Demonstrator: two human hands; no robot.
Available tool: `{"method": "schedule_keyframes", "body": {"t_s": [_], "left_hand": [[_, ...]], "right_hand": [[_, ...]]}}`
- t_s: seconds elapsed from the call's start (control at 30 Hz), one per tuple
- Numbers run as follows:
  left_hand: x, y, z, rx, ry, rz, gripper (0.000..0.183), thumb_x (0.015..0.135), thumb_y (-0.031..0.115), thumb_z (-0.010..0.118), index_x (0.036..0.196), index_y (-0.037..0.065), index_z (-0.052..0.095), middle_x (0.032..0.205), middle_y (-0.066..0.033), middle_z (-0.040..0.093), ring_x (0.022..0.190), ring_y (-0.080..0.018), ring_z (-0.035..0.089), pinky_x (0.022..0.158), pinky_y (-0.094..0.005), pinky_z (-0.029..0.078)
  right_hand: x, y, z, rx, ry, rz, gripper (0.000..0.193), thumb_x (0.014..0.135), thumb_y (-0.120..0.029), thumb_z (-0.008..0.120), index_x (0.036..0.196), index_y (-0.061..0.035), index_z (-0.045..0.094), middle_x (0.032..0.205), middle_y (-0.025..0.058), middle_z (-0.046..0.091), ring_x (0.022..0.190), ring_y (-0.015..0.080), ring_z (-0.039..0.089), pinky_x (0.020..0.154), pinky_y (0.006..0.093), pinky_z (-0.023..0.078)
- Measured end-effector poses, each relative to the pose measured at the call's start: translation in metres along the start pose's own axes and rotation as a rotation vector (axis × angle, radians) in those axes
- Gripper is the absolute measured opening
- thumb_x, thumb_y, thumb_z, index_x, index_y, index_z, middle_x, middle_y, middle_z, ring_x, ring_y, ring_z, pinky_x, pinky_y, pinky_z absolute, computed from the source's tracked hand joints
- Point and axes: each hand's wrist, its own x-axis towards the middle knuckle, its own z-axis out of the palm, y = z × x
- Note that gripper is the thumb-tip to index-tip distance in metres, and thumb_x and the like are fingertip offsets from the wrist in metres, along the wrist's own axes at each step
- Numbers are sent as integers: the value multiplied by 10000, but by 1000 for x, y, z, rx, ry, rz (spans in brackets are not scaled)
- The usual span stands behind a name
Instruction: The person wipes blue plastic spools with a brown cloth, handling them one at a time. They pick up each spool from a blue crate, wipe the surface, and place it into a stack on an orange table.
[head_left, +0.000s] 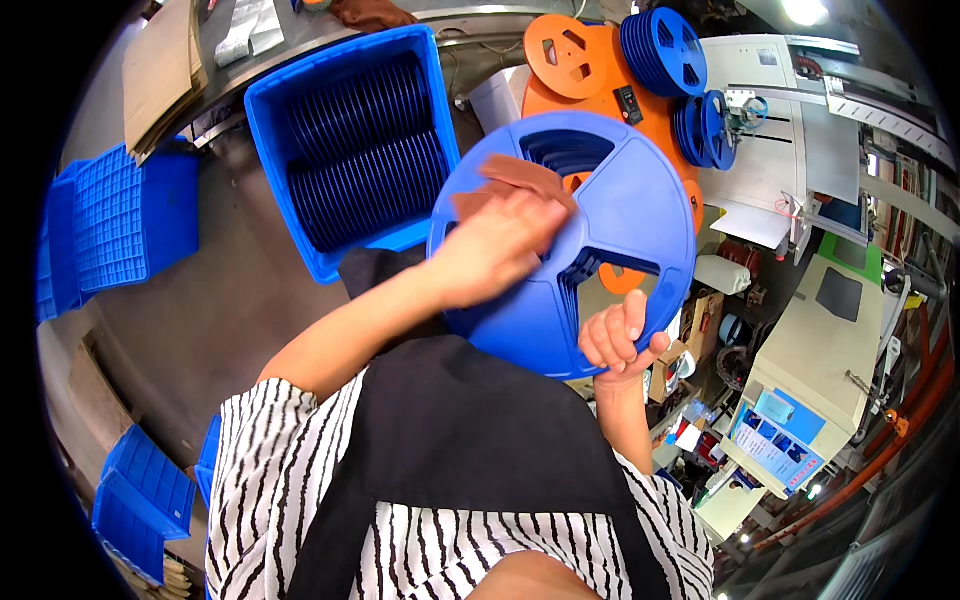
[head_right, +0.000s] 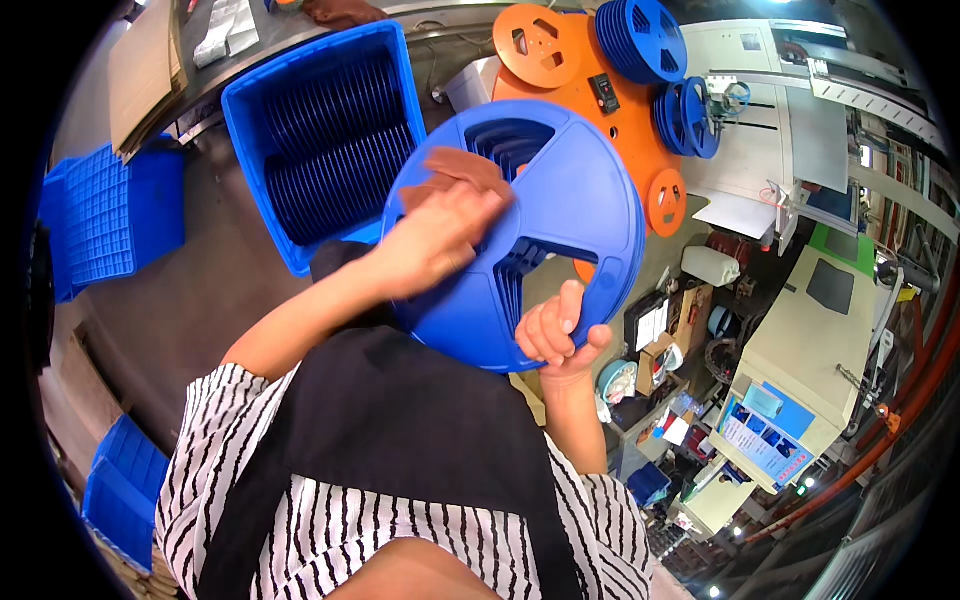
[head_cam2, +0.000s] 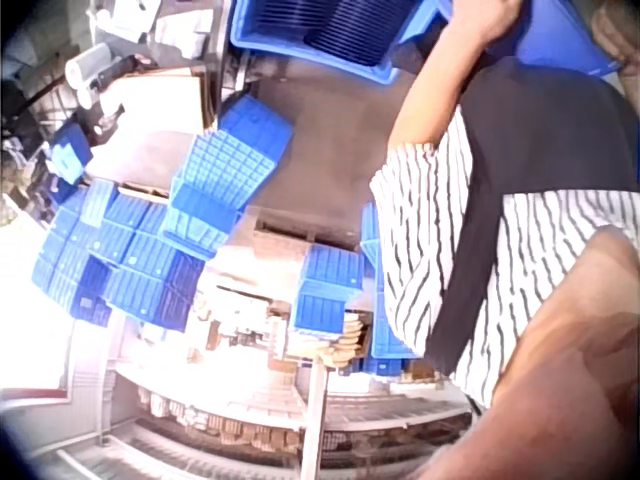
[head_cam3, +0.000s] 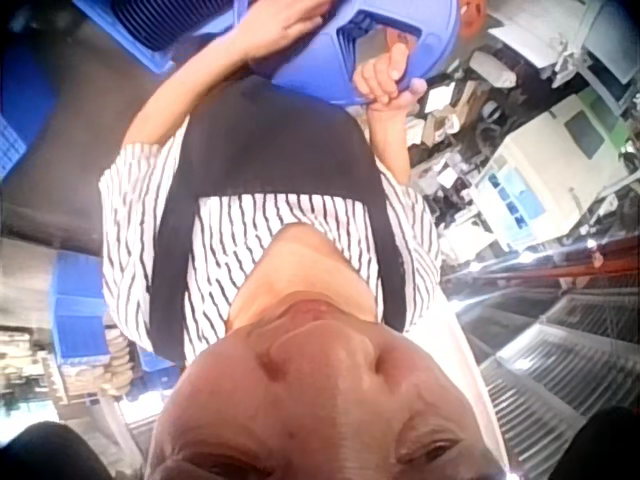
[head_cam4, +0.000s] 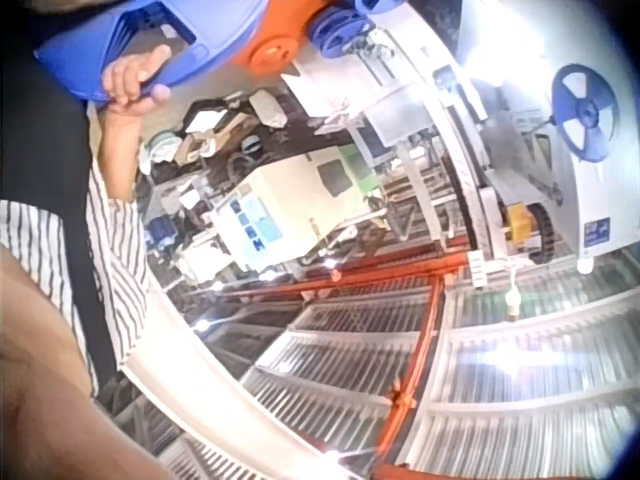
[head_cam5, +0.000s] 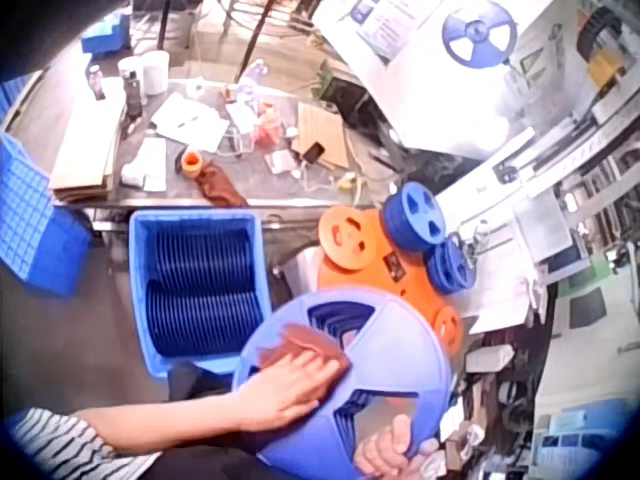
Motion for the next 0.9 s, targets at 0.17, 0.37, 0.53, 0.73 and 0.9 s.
{"method": "schedule_keyframes", "body": {"t_s": [0.17, 0.37, 0.53, 0.73, 0.9], "left_hand": [[-3, -23, 25, 30, 89, -23, 575, 882, 177, 590, 1409, 55, 398, 1412, -208, 425, 1347, -349, 367, 1121, -425, 289], [-66, -46, -12, 55, -184, -125, 392, 873, 144, 583, 1244, 28, 536, 1392, -185, 464, 1339, -323, 390, 1088, -410, 355], [-96, -24, -28, 178, -280, 190, 584, 730, 148, 701, 1276, 30, 531, 1292, -139, 546, 1286, -307, 459, 1057, -431, 391], [-84, -27, -22, 355, -209, 246, 542, 748, 159, 656, 1257, 30, 521, 1154, -122, 583, 1161, -281, 534, 972, -394, 444], [-91, -26, -25, 234, -181, 194, 395, 797, 95, 595, 1186, 52, 542, 1102, -99, 602, 1049, -271, 587, 804, -399, 511]], "right_hand": [[0, 1, -2, 14, 27, 24, 326, 867, -329, 661, 787, -117, 427, 449, -72, 390, 351, 43, 392, 376, 200, 295], [6, -9, -6, 72, 110, -27, 303, 864, -276, 673, 815, -115, 421, 492, -61, 402, 382, 40, 407, 398, 202, 306], [9, -18, -19, 246, 143, -59, 281, 869, -216, 654, 838, -104, 398, 508, -43, 404, 413, 54, 427, 426, 218, 331], [33, -28, -16, 308, 144, -24, 269, 887, -222, 645, 907, -66, 427, 585, -31, 437, 500, 62, 468, 498, 228, 373], [51, -39, -5, -98, 337, 53, 756, 892, -558, 556, 1358, 21, 422, 889, 47, 581, 781, 178, 533, 756, 324, 442]]}}
